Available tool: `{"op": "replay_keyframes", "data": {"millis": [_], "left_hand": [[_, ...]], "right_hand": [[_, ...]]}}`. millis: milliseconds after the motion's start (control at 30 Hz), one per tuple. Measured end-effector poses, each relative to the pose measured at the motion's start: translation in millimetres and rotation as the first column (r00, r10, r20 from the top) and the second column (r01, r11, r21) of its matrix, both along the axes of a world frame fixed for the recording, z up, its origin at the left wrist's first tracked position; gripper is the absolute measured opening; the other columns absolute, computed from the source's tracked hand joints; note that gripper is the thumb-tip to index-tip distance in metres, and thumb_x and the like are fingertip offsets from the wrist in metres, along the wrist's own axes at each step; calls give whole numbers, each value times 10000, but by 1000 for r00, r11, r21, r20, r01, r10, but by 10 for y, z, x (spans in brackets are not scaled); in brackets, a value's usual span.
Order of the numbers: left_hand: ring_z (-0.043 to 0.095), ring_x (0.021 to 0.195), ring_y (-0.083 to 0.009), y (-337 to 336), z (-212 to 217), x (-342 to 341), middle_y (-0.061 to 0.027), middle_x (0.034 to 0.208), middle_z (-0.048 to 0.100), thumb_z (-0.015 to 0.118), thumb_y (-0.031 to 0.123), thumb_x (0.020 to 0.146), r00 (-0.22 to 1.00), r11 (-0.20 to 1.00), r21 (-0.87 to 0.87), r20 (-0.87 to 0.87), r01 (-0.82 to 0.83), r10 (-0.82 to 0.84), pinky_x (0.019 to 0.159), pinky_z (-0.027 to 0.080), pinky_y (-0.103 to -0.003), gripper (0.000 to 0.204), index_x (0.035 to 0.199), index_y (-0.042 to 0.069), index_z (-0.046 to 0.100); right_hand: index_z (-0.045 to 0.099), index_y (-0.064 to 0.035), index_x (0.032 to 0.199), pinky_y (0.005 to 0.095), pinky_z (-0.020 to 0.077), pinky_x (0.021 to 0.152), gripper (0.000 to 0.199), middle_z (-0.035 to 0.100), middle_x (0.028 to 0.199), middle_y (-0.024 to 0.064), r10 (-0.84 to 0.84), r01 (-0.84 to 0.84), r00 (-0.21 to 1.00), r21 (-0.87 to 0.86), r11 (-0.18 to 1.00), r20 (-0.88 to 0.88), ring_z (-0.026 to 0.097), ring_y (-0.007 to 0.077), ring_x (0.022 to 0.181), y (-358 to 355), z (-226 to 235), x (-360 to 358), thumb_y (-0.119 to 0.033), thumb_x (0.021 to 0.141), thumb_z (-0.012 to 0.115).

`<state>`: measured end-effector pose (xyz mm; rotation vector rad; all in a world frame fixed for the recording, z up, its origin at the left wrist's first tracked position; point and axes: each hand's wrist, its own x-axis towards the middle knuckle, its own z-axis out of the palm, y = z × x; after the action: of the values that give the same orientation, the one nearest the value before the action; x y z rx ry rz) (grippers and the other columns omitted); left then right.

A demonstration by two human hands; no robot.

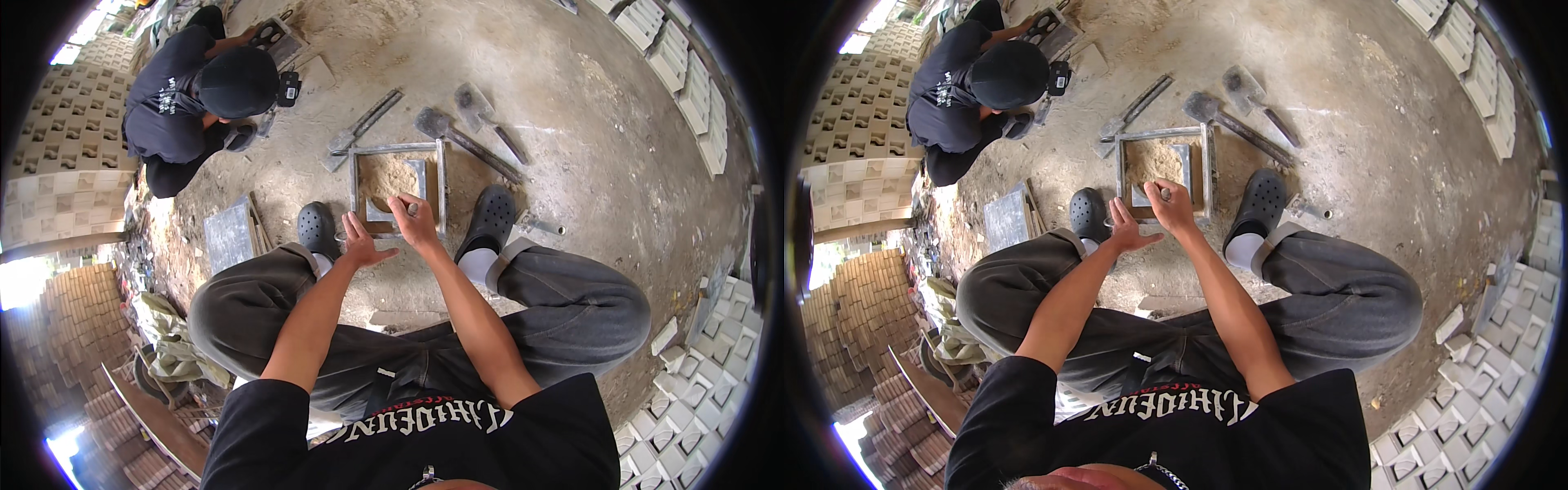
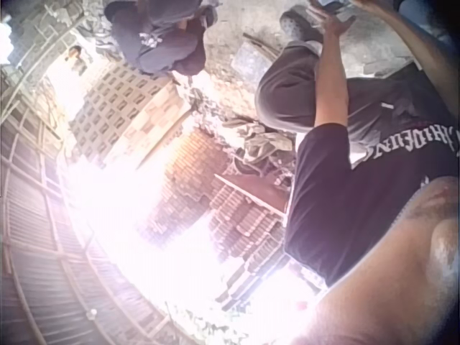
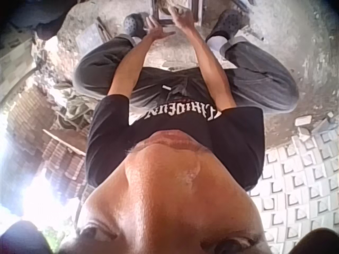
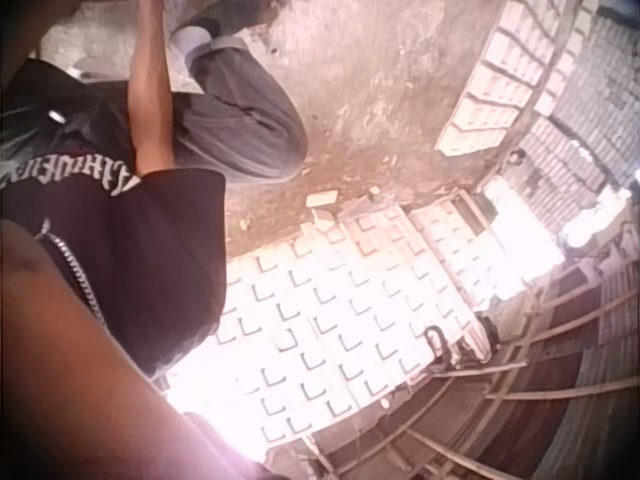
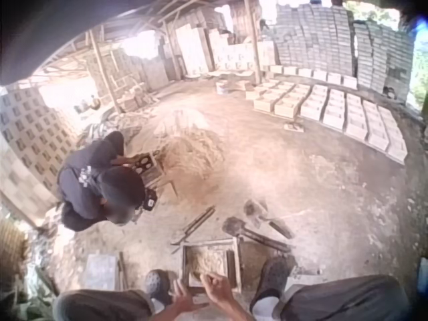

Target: The person prepares and compresses material into a square metal mold by hand and with a small metal tool while sitting on the ground.

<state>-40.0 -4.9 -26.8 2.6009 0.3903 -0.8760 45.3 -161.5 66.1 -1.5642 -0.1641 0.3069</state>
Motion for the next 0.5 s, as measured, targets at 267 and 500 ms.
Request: {"op": "replay_keyframes", "data": {"millis": [267,500], "left_hand": [[-118,1370,-464,18,-86,-22,-378,1404,-230,689,765,538,999,1000,23,33,13,-14,1108,182,-454,1535,1299,-131,-297],[-101,1375,-459,37,-120,-50,-366,1410,-234,698,758,534,998,1000,11,64,-8,7,1102,184,-478,1535,1307,-115,-301]], "right_hand": [[544,21,717,313,340,540,349,454,575,47,15,-15,1000,-5,1000,13,391,103,593,-6,-60,18,-282,888,566],[505,-4,676,262,282,538,306,384,595,-53,-3,4,1000,38,999,-15,332,49,600,23,6,-4,-208,899,553]]}}
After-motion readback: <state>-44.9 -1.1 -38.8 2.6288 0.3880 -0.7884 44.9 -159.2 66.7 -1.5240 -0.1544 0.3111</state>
